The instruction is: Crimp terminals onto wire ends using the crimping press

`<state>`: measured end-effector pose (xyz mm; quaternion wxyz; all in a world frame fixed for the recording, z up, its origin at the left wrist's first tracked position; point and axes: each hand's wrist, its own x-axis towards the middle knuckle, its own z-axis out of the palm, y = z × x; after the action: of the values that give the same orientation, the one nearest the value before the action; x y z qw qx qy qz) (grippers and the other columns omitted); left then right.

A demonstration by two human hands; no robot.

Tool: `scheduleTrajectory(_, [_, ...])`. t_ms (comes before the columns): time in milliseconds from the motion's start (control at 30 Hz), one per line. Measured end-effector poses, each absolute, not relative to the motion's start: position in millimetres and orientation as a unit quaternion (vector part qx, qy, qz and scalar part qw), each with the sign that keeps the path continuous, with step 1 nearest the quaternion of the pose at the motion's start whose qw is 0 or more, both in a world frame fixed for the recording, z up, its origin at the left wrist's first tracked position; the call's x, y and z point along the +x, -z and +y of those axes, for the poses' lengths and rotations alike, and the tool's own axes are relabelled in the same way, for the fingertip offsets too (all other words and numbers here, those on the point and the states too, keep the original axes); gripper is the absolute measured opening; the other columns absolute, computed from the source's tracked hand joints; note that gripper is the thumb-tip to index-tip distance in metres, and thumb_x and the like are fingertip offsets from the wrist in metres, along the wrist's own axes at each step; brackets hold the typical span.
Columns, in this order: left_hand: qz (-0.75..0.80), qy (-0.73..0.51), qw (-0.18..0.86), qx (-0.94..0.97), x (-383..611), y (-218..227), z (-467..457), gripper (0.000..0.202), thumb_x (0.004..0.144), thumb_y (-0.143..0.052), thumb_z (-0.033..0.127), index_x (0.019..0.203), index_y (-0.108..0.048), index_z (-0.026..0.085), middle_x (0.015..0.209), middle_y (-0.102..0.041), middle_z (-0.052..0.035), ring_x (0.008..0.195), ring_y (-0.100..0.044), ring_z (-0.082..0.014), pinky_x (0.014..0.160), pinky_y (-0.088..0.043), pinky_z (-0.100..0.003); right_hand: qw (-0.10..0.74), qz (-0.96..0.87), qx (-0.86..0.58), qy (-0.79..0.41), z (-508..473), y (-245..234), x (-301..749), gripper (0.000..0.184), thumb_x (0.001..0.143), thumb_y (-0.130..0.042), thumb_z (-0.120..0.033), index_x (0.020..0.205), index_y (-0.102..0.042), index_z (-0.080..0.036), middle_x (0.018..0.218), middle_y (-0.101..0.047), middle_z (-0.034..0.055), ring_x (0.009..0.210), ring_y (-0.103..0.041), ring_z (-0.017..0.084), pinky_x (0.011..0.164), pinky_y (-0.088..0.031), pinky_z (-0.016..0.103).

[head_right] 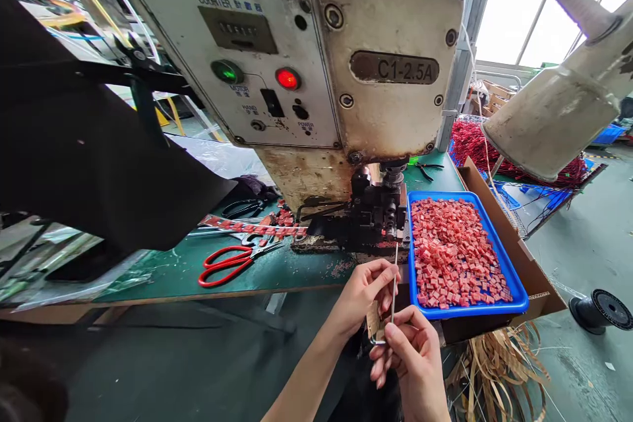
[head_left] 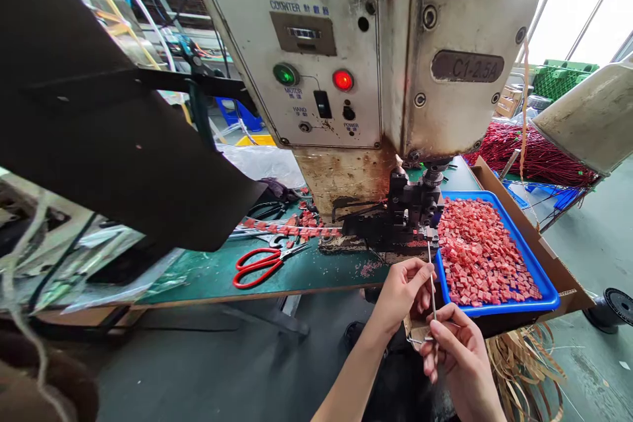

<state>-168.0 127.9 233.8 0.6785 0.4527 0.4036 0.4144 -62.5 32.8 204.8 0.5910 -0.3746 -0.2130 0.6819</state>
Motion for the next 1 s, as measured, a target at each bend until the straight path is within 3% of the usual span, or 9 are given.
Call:
scheduleTrajectory(133, [0.407, -0.432, 0.671, 0.444, -165.4, -233.8, 133.1, 0.049, 0.071, -0.077, 0.063, 0.070, -0.062, 0.017, 0.055, -0.060, 0.0042, 0.037, -0.047, -0.0053, 0.039, -0.034, -0.018, 0.581, -0.205, -0.393, -0.683, 41.2, -213.5, -58.6, 0.049, 0.069, -0.094, -0.047, 0.082, -0.058, -0.016, 0.058, -0.072, 0.0035, 0.040, -0.062, 0.011, 0.039, -0.047, 0.016])
scheduleTrajectory(533, [0.415, -0.415, 0.678, 0.442, -166.7, -235.0, 137.1, 0.049, 0.070, -0.078, 0.063, 0.070, -0.063, 0.017, 0.054, -0.061, 0.0034, 0.039, -0.051, -0.0069, 0.040, -0.039, -0.018, 0.598, -0.152, -0.386, -0.686, 41.5, -212.6, -63.5, 0.045, 0.065, -0.096, -0.042, 0.078, -0.063, -0.014, 0.060, -0.072, 0.0051, 0.043, -0.062, 0.010, 0.043, -0.049, 0.017])
scheduleTrajectory(867, [0.419, -0.423, 0.669, 0.445, -166.5, -236.0, 137.7, 0.048, 0.072, -0.077, 0.062, 0.070, -0.062, 0.017, 0.053, -0.061, 0.0031, 0.039, -0.050, -0.0063, 0.041, -0.037, -0.018, 0.618, -0.074, -0.302, -0.722, 45.1, -221.8, -76.9, 0.041, 0.060, -0.100, -0.030, 0.074, -0.065, -0.014, 0.061, -0.068, -0.0001, 0.042, -0.047, 0.001, 0.039, -0.038, 0.007])
scheduleTrajectory(1000, [0.419, -0.422, 0.672, 0.442, -167.0, -236.1, 139.0, 0.048, 0.072, -0.077, 0.062, 0.070, -0.062, 0.017, 0.053, -0.060, 0.0031, 0.039, -0.050, -0.0063, 0.041, -0.036, -0.018, 0.630, -0.063, -0.305, -0.712, 44.7, -218.2, -80.6, 0.042, 0.058, -0.101, -0.032, 0.074, -0.066, -0.015, 0.059, -0.066, -0.0012, 0.043, -0.049, 0.002, 0.041, -0.042, 0.007])
